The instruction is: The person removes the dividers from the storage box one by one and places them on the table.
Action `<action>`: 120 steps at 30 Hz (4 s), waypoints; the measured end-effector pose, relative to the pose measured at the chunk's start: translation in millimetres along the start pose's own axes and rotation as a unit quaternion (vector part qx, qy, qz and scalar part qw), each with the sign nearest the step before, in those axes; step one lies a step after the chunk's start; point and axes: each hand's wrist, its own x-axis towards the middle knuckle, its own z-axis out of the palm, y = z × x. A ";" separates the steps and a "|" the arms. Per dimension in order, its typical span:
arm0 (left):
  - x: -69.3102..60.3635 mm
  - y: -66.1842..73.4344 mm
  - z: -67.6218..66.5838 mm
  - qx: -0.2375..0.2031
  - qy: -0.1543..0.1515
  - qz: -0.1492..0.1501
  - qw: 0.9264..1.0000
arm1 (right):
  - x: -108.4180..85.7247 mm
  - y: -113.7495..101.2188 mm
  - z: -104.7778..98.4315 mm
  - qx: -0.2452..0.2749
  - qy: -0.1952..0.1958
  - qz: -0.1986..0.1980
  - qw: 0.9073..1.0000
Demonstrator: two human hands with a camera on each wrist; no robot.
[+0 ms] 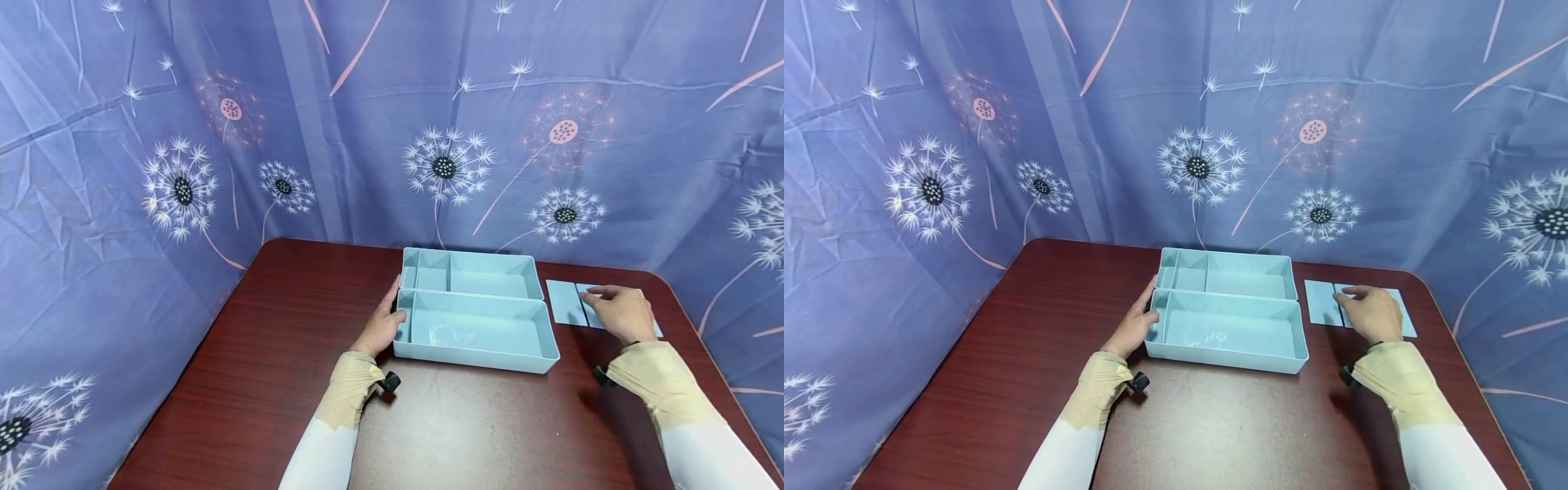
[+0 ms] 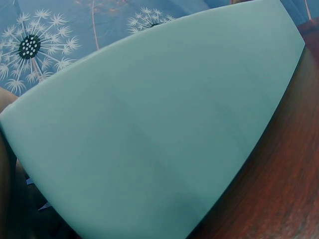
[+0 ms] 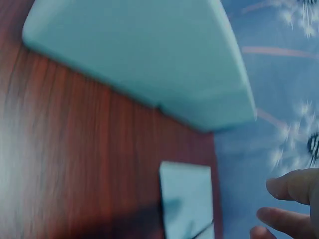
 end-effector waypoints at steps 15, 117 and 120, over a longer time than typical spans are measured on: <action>1.5 -1.7 0.1 0.001 0.000 0.003 1.000 | -16.7 -93.2 17.3 0.049 -0.044 -0.092 0.994; 4.7 -6.6 -1.1 0.001 -0.001 0.006 1.000 | -7.5 -181.6 64.7 0.199 -0.089 -0.096 0.971; 4.2 -6.5 -1.2 -0.002 0.001 0.006 1.000 | -12.3 -174.0 57.9 0.202 -0.096 -0.097 0.970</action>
